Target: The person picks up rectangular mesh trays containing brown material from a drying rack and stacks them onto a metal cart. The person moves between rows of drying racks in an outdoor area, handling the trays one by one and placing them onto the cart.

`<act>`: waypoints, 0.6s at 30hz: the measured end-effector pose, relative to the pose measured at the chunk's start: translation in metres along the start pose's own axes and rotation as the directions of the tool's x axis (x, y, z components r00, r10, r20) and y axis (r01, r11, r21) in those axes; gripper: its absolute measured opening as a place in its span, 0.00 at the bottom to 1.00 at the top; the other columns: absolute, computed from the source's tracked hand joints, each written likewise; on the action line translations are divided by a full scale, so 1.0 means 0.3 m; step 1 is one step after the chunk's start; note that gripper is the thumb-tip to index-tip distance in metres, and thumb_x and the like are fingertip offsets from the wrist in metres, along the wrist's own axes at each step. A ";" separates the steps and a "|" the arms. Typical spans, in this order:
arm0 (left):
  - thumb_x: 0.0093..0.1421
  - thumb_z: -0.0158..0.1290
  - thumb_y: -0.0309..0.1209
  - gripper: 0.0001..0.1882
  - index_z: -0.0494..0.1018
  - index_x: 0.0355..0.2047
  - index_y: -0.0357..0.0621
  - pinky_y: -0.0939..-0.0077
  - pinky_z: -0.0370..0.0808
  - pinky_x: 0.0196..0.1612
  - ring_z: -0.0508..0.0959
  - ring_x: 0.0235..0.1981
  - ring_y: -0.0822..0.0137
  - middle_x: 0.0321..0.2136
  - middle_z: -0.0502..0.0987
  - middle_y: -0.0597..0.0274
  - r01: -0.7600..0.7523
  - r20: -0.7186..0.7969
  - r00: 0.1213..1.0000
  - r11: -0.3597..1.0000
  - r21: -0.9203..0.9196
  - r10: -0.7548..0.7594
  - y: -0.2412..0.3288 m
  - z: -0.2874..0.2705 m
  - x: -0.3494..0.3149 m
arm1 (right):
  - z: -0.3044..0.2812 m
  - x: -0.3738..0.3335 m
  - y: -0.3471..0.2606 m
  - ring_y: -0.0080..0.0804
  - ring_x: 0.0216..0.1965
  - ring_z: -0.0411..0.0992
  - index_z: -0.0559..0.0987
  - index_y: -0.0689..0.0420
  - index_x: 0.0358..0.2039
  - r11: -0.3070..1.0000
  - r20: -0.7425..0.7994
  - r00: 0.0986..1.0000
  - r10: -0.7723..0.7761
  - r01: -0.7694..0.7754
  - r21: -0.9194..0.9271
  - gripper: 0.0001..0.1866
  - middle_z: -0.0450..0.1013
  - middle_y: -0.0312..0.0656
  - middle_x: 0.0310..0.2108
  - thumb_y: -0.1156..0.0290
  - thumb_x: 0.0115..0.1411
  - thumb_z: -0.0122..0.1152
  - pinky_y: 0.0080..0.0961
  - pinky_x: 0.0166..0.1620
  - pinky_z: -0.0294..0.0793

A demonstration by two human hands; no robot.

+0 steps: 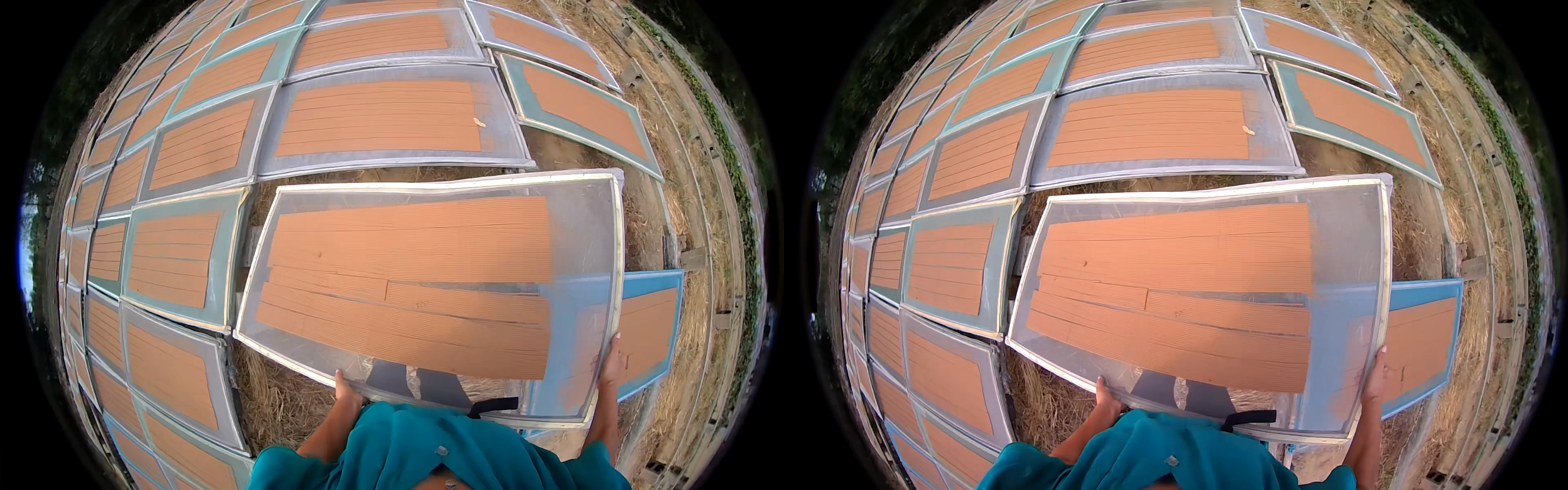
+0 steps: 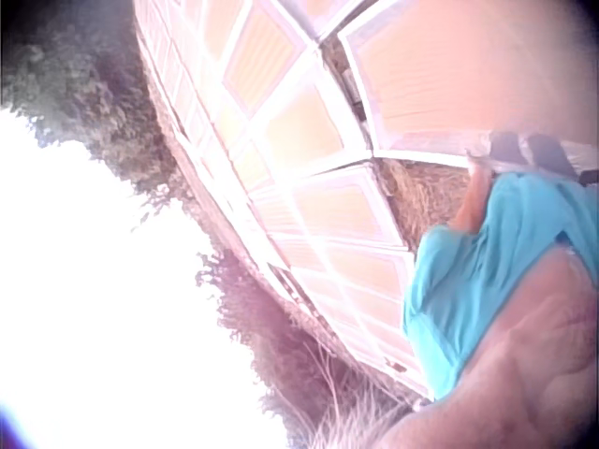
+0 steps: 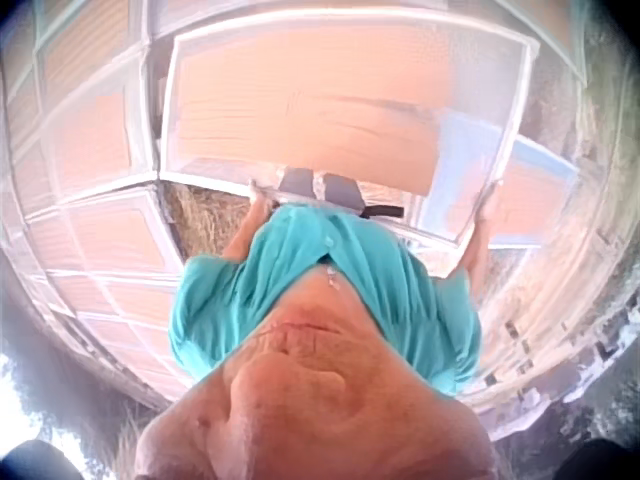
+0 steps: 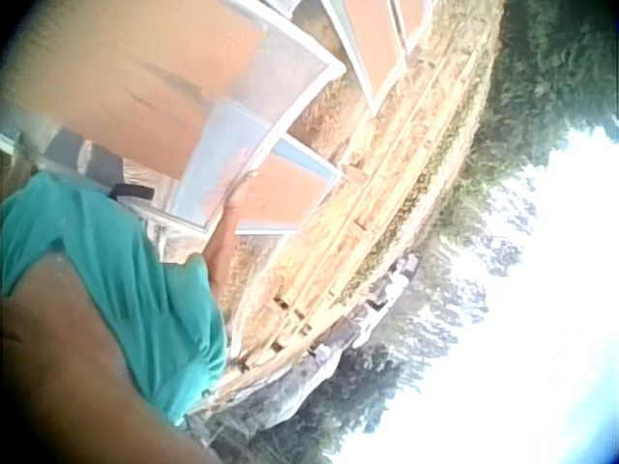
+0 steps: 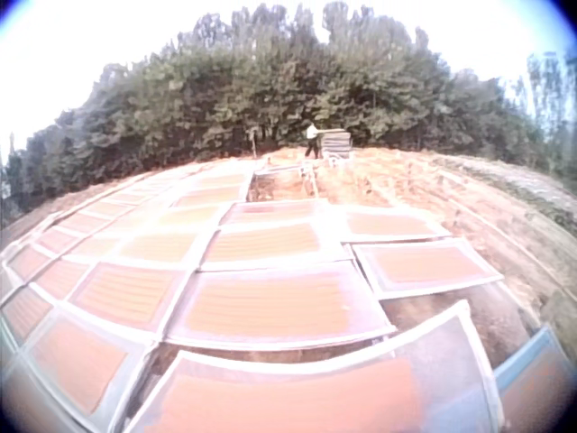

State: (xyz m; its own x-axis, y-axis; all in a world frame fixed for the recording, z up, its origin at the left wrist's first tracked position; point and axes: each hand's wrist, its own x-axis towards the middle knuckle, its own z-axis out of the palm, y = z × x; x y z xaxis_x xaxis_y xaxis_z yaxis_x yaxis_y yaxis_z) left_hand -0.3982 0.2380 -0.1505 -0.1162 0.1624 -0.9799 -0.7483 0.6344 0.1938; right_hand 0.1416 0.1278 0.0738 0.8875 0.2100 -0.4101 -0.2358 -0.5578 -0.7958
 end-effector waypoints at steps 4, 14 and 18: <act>0.53 0.37 0.56 0.32 0.56 0.51 0.47 0.49 0.59 0.48 0.62 0.46 0.51 0.48 0.60 0.54 0.027 0.016 0.999 0.996 0.086 -0.028 -0.055 0.152 -0.203 | -0.105 0.121 -0.042 0.27 0.06 0.60 0.65 0.57 0.13 1.000 -0.069 0.998 0.009 -0.010 -0.017 0.29 0.59 0.38 0.06 0.41 0.52 0.42 0.21 0.10 0.59; 0.53 0.39 0.56 0.33 0.54 0.53 0.50 0.47 0.52 0.53 0.56 0.53 0.50 0.54 0.55 0.55 -0.192 0.252 0.954 0.977 0.090 0.164 0.106 0.448 -0.309 | 0.017 0.316 -0.006 0.27 0.10 0.61 0.68 0.60 0.15 0.989 -0.040 0.998 0.056 -0.050 0.141 0.29 0.61 0.38 0.09 0.43 0.52 0.44 0.22 0.13 0.59; 0.51 0.41 0.57 0.34 0.54 0.53 0.50 0.45 0.51 0.52 0.56 0.53 0.50 0.54 0.55 0.55 -0.143 0.306 0.946 0.986 0.081 0.112 0.213 0.560 -0.275 | 0.176 0.348 -0.143 0.27 0.10 0.61 0.70 0.62 0.13 0.984 -0.035 0.999 0.028 -0.021 0.178 0.30 0.62 0.39 0.09 0.45 0.53 0.45 0.23 0.13 0.59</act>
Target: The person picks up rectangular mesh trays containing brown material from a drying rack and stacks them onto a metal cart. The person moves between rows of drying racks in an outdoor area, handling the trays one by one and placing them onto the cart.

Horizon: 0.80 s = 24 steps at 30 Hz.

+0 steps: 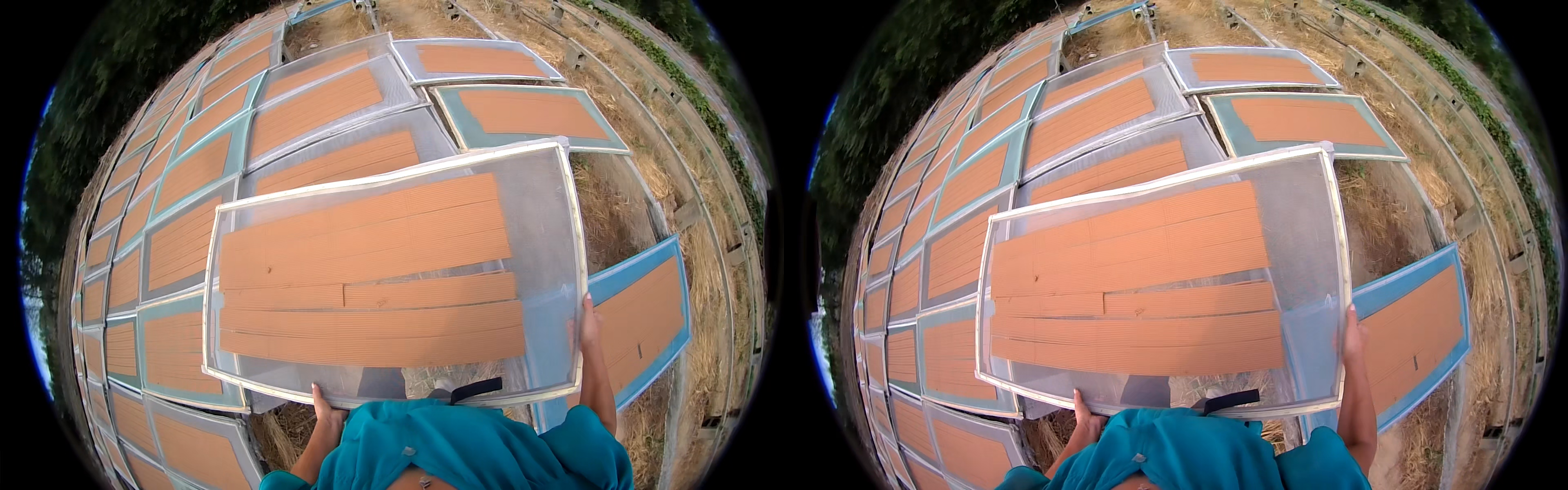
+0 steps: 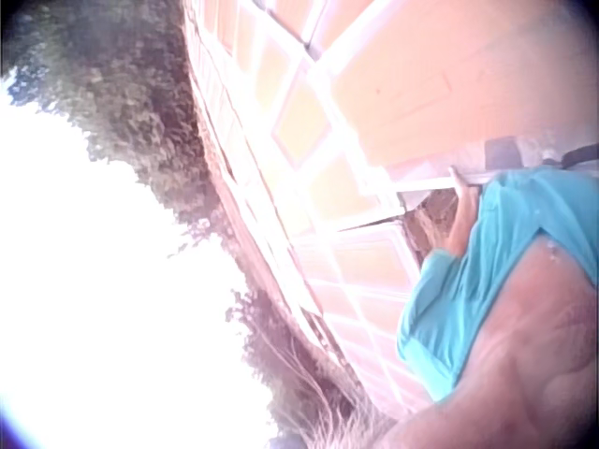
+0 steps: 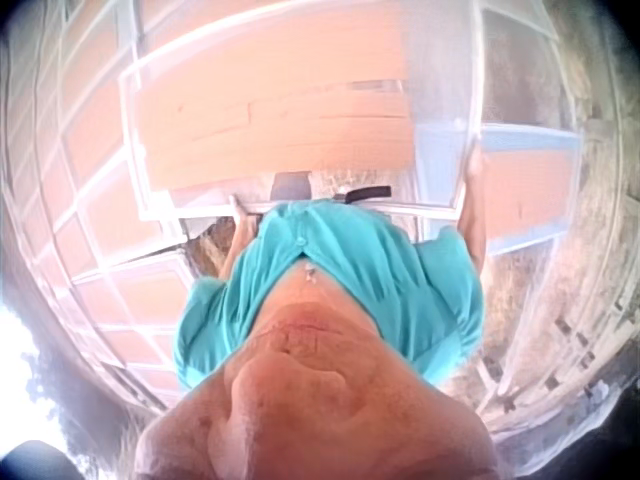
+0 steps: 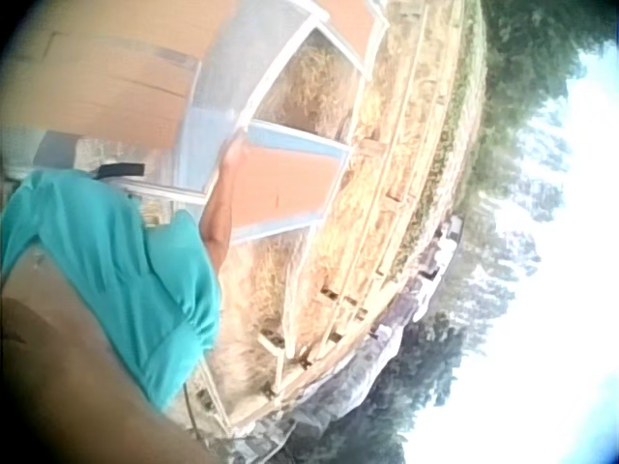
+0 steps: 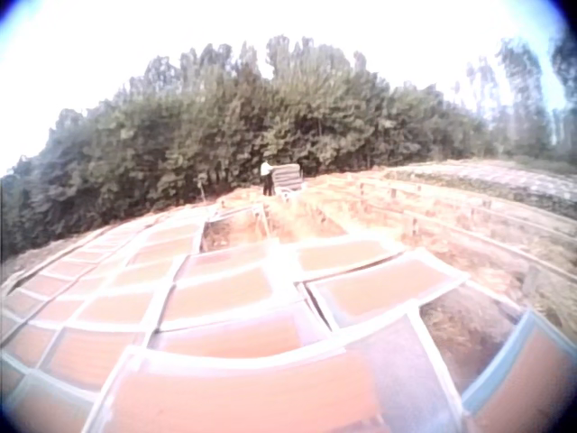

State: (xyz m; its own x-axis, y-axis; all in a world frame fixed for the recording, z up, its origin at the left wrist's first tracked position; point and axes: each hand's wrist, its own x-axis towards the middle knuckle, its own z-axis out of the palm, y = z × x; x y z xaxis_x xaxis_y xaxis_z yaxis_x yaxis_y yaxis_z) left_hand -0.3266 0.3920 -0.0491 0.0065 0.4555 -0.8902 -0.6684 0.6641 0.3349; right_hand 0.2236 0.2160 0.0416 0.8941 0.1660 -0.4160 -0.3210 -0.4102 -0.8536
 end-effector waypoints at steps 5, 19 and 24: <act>0.50 0.43 0.58 0.36 0.55 0.53 0.50 0.45 0.52 0.52 0.56 0.52 0.49 0.53 0.55 0.55 0.028 0.002 1.000 1.000 0.013 -0.028 0.166 0.103 0.192 | 0.295 0.086 -0.123 0.28 0.08 0.61 0.69 0.61 0.13 0.995 0.069 0.995 -0.076 0.080 -0.058 0.30 0.61 0.39 0.09 0.44 0.52 0.45 0.25 0.11 0.59; 0.53 0.39 0.55 0.29 0.60 0.49 0.50 0.48 0.56 0.51 0.60 0.50 0.52 0.50 0.61 0.58 0.029 -0.040 0.999 0.998 -0.047 -0.031 0.738 0.509 0.661 | 1.080 0.257 -0.586 0.32 0.10 0.64 0.72 0.65 0.15 0.959 -0.001 1.000 -0.028 0.027 -0.282 0.32 0.65 0.43 0.11 0.43 0.49 0.48 0.28 0.13 0.61; 0.53 0.37 0.54 0.28 0.61 0.48 0.50 0.48 0.55 0.51 0.60 0.50 0.53 0.50 0.61 0.60 0.009 -0.049 0.999 0.999 -0.034 -0.010 0.883 0.729 0.799 | 1.369 0.404 -0.751 0.30 0.13 0.68 0.76 0.64 0.17 0.927 0.137 0.989 -0.047 0.095 -0.362 0.33 0.67 0.42 0.09 0.41 0.50 0.44 0.26 0.19 0.66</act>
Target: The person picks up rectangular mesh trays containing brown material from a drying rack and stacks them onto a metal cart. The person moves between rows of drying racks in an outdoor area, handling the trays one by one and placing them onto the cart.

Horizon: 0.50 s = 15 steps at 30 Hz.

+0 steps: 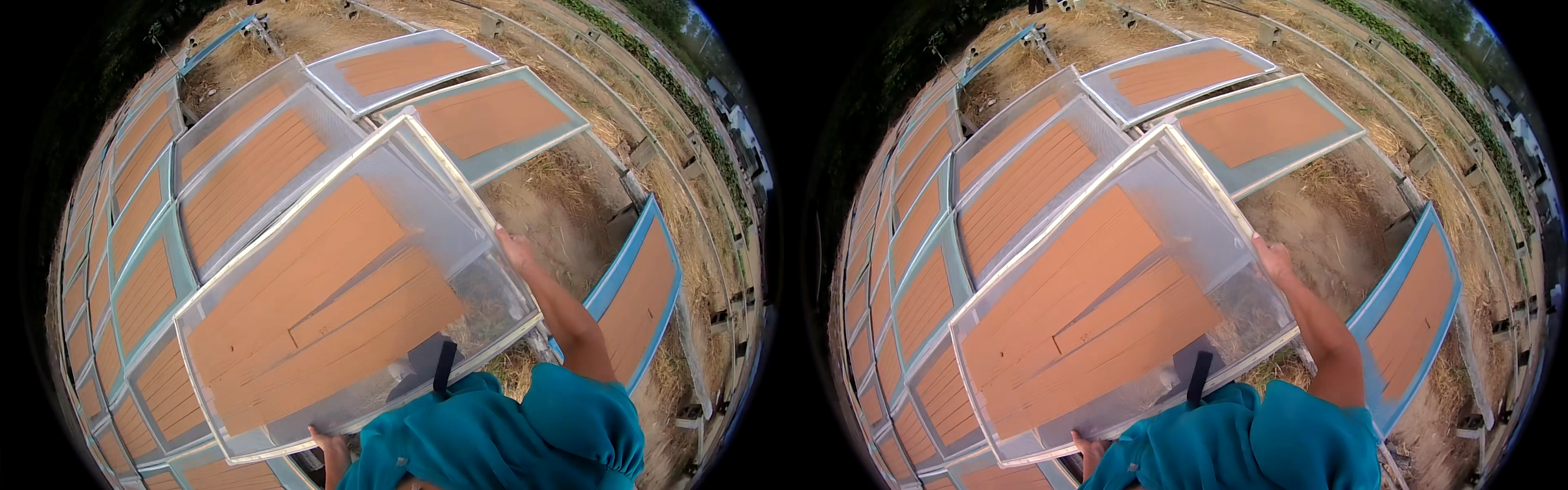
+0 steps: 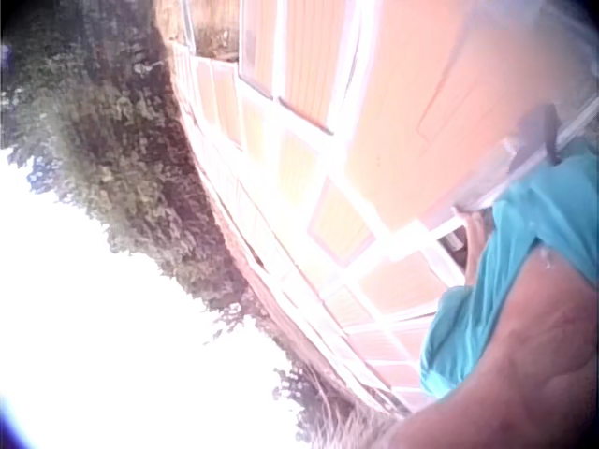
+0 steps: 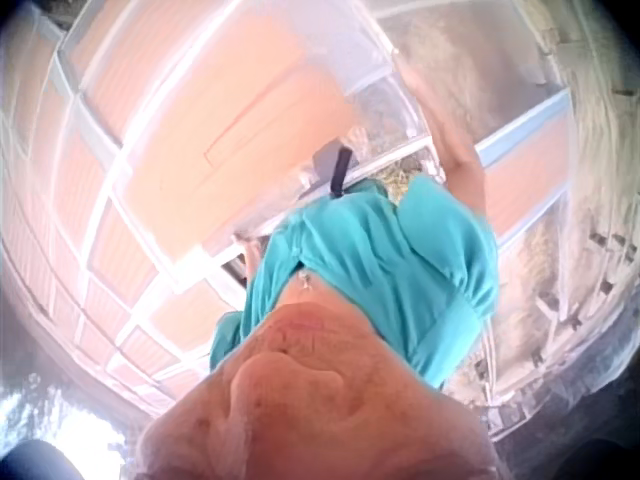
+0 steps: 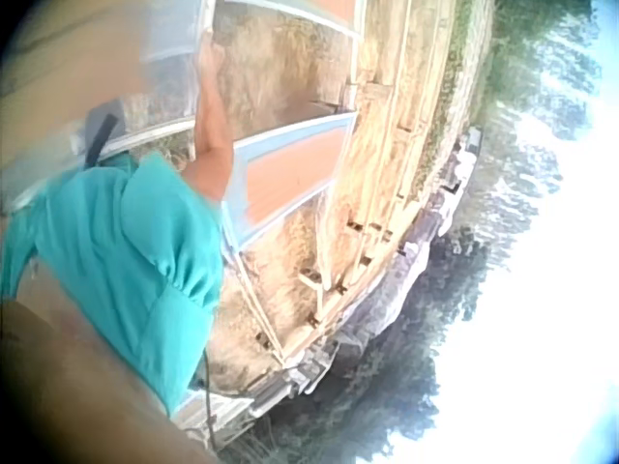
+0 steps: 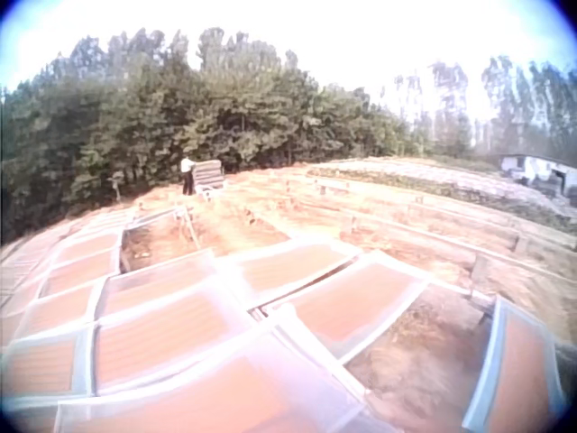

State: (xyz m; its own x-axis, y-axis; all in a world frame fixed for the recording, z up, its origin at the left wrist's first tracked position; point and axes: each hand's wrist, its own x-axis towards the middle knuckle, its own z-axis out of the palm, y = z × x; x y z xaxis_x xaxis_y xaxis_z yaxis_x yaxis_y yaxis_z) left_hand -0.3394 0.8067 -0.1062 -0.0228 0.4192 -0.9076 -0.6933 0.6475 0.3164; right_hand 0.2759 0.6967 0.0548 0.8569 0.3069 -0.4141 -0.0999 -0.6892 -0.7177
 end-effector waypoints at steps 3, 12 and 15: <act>0.53 0.37 0.54 0.29 0.61 0.48 0.50 0.49 0.56 0.51 0.60 0.50 0.53 0.50 0.61 0.59 0.058 -0.142 0.989 0.980 0.190 -0.031 0.118 0.060 0.192 | 0.173 0.192 -0.057 0.31 0.12 0.67 0.73 0.66 0.11 0.999 0.025 1.000 0.015 -0.016 0.051 0.33 0.66 0.43 0.08 0.43 0.50 0.45 0.27 0.20 0.67; 0.55 0.39 0.50 0.26 0.59 0.49 0.49 0.45 0.54 0.51 0.60 0.50 0.53 0.50 0.60 0.57 0.016 -0.131 0.991 0.997 0.080 -0.005 0.050 0.372 0.395 | 0.468 0.716 -0.248 0.31 0.12 0.68 0.71 0.65 0.10 0.996 0.205 0.975 0.083 -0.075 -0.045 0.34 0.67 0.44 0.10 0.43 0.50 0.42 0.27 0.23 0.68; 0.56 0.39 0.48 0.25 0.58 0.50 0.49 0.45 0.53 0.52 0.59 0.51 0.52 0.51 0.59 0.56 0.053 -0.201 0.979 0.987 0.153 -0.021 -0.021 0.433 0.423 | 0.550 0.850 -0.230 0.36 0.17 0.69 0.72 0.65 0.12 0.976 0.221 0.967 0.130 -0.085 -0.201 0.35 0.68 0.45 0.11 0.41 0.50 0.39 0.31 0.28 0.69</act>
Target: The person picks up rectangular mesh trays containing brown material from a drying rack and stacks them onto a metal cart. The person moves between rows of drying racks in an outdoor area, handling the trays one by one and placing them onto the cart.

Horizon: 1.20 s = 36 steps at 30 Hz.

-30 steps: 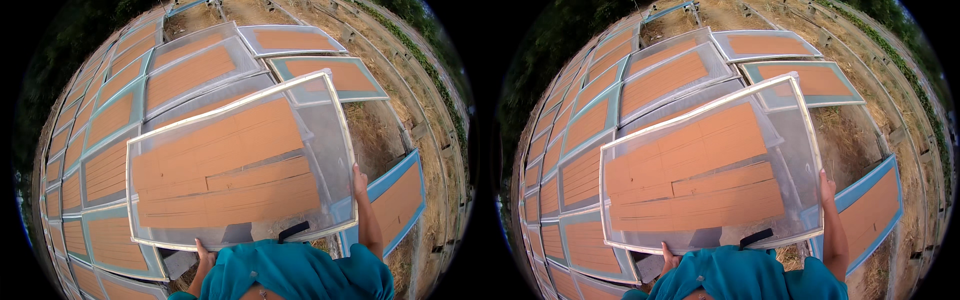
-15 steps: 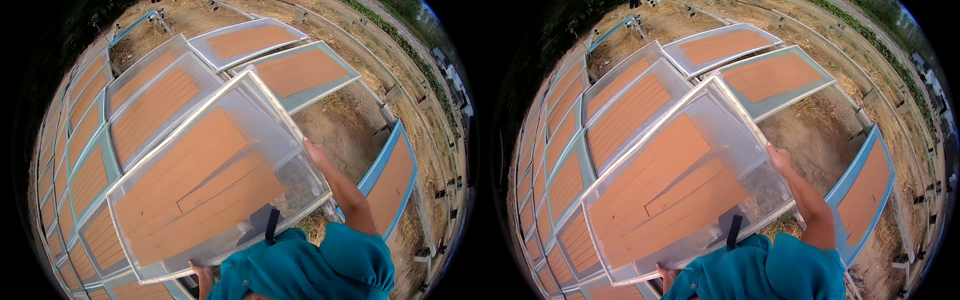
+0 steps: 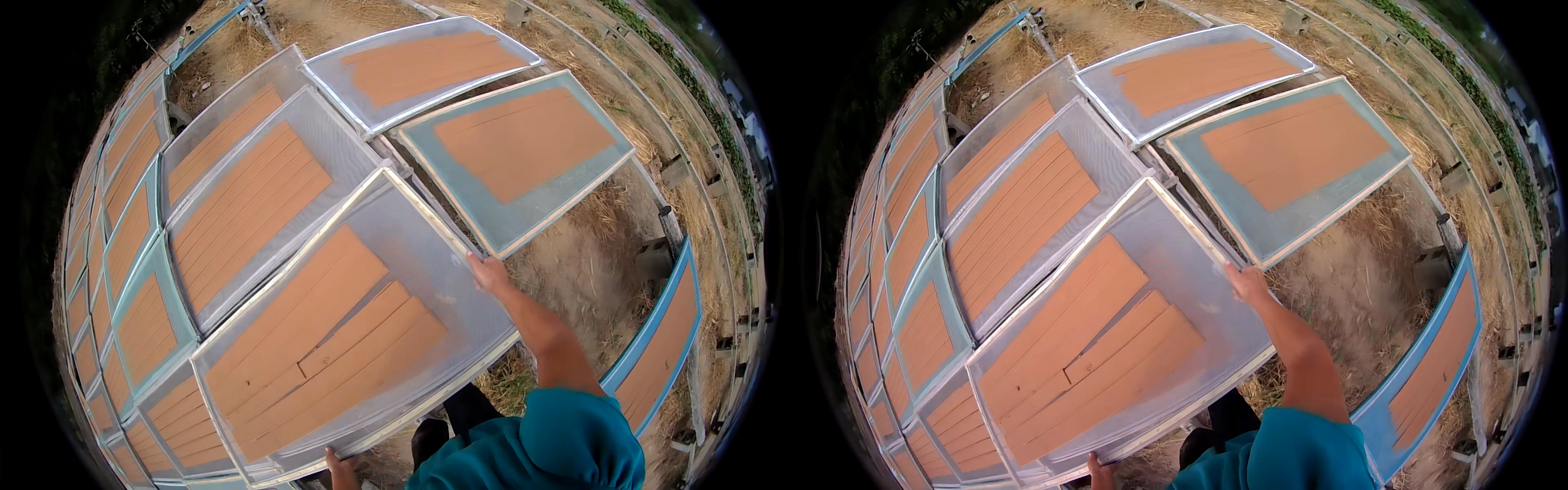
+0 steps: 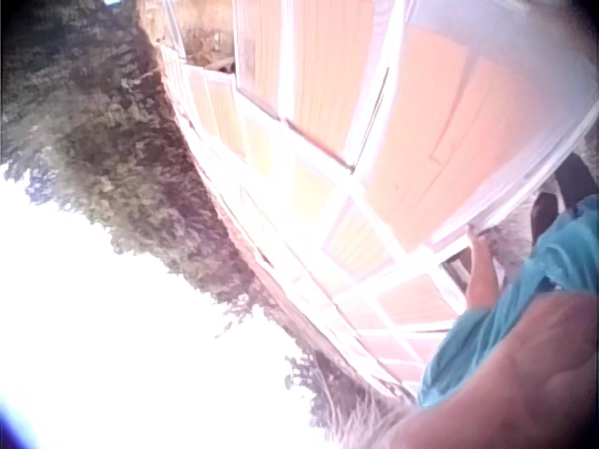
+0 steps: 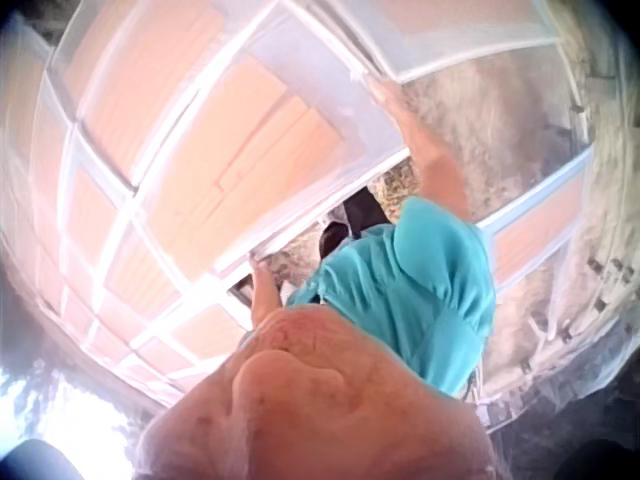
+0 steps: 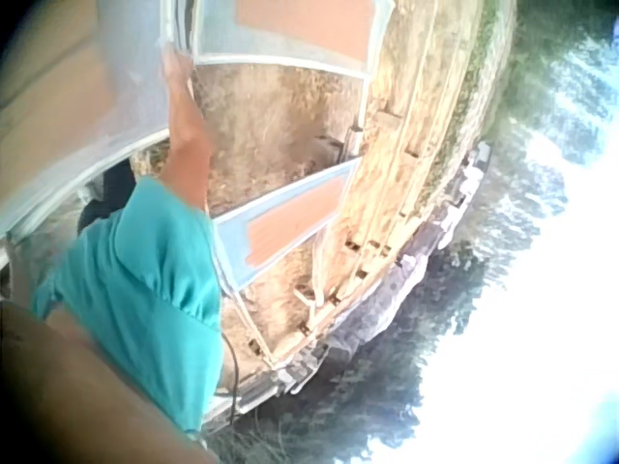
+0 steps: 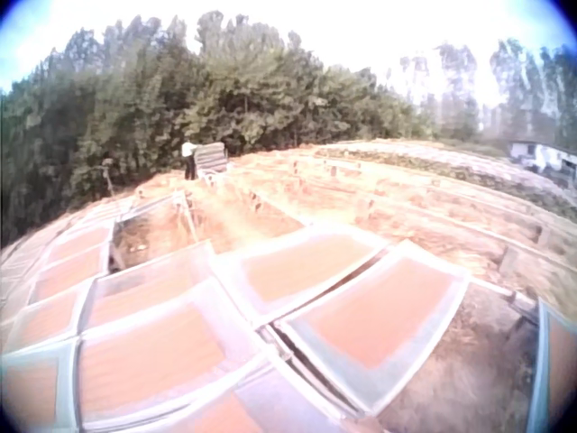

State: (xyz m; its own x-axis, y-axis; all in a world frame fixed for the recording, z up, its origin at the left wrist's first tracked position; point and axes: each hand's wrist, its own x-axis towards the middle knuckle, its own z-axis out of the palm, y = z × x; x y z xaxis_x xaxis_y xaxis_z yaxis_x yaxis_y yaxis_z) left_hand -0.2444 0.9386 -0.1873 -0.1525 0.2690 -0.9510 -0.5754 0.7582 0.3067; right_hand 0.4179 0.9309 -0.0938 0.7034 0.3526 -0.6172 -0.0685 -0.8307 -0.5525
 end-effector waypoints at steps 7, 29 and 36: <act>0.57 0.39 0.40 0.24 0.54 0.52 0.44 0.49 0.54 0.52 0.56 0.53 0.52 0.52 0.57 0.55 0.265 -0.047 0.961 0.956 -0.129 -0.272 -0.088 0.074 -0.036 | 0.122 0.209 0.117 0.47 0.40 0.67 0.75 0.62 0.31 0.959 -0.095 0.992 0.077 -0.100 -0.264 0.33 0.70 0.53 0.35 0.41 0.50 0.37 0.37 0.43 0.64; 0.55 0.42 0.32 0.12 0.62 0.38 0.40 0.63 0.70 0.32 0.73 0.33 0.57 0.33 0.69 0.53 -0.137 0.334 0.939 0.800 0.584 -0.083 0.097 0.470 -0.254 | -0.043 -0.715 0.622 0.44 0.32 0.70 0.75 0.58 0.30 0.455 0.412 0.870 -0.270 0.492 -0.742 0.16 0.71 0.50 0.28 0.58 0.49 0.49 0.36 0.33 0.69; 0.56 0.41 0.32 0.10 0.62 0.36 0.41 0.64 0.69 0.30 0.72 0.33 0.58 0.32 0.69 0.53 -0.111 0.341 0.926 0.745 0.658 -0.163 -0.035 0.620 -0.267 | -0.239 -0.597 0.771 0.51 0.38 0.67 0.74 0.62 0.30 0.766 0.078 0.997 0.019 0.036 -0.642 0.19 0.69 0.54 0.34 0.60 0.49 0.43 0.38 0.42 0.66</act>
State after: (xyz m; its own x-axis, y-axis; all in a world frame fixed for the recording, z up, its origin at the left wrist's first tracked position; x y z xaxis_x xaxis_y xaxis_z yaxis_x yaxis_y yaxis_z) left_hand -0.0766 1.0197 -0.1072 0.2270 0.3278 -0.9171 0.1170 0.9257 0.3598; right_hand 0.3268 0.6449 -0.0709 0.6442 0.3694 -0.6697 0.4271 -0.9001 -0.0857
